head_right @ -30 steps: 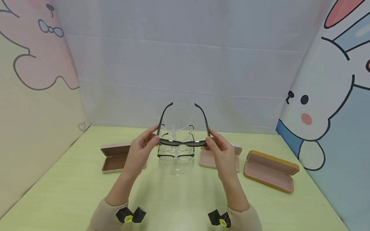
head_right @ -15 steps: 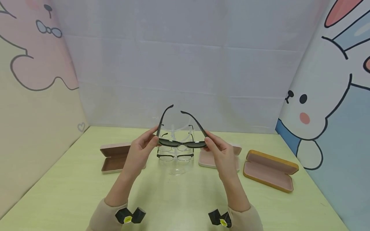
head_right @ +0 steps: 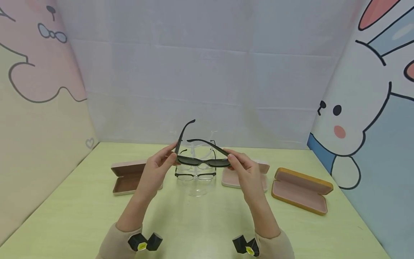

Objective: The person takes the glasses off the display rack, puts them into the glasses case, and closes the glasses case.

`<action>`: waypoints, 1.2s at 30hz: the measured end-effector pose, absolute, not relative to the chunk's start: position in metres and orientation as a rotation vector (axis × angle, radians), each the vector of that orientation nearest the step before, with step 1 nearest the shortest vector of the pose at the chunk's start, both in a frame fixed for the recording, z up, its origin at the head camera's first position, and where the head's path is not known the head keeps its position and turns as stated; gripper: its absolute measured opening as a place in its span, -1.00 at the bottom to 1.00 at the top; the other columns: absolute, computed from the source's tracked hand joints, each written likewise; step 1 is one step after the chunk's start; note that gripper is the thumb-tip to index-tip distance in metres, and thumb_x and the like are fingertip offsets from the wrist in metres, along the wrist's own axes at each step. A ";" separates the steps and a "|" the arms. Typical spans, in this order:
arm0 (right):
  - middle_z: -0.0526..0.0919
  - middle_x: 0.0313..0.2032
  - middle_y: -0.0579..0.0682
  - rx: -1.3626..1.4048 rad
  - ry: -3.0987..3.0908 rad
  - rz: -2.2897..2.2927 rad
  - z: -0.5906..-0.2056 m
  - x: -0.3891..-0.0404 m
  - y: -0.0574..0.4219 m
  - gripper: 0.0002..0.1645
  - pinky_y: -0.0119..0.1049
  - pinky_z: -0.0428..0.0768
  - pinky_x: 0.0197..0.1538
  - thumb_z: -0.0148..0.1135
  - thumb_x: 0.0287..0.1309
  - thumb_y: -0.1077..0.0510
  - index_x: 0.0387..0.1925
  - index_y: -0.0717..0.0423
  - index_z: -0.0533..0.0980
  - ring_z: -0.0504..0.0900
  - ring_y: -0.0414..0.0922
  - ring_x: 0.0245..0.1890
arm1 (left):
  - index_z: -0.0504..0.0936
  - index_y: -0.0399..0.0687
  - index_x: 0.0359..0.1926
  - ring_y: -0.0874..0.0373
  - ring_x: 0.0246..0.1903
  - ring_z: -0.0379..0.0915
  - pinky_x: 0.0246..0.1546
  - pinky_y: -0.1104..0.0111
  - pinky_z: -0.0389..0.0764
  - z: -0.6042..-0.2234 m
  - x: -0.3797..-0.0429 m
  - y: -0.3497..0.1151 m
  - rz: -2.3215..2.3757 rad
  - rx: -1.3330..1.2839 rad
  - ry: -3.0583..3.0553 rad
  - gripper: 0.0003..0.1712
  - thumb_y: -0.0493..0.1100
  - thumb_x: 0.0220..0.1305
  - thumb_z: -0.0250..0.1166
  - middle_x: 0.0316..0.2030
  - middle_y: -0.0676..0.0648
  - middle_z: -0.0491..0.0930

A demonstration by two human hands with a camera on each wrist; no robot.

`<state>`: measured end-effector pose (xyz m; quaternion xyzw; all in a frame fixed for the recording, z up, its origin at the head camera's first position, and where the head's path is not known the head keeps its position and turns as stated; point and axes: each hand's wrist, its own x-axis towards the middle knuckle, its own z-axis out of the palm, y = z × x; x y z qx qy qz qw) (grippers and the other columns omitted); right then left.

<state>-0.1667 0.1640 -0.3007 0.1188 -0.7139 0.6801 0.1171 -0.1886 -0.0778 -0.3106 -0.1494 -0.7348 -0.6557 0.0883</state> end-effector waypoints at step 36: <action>0.48 -0.12 -0.16 0.439 -2.225 1.905 -0.301 -0.168 0.166 -0.49 -0.45 0.40 -0.11 -0.18 0.37 0.02 0.03 0.41 0.37 0.41 -0.23 -0.13 | 0.37 0.16 0.21 0.09 -0.26 0.58 -0.05 0.22 0.51 -0.313 -0.191 -0.074 -2.049 -0.361 -2.209 -0.54 -0.10 0.29 0.11 -0.12 -0.11 0.45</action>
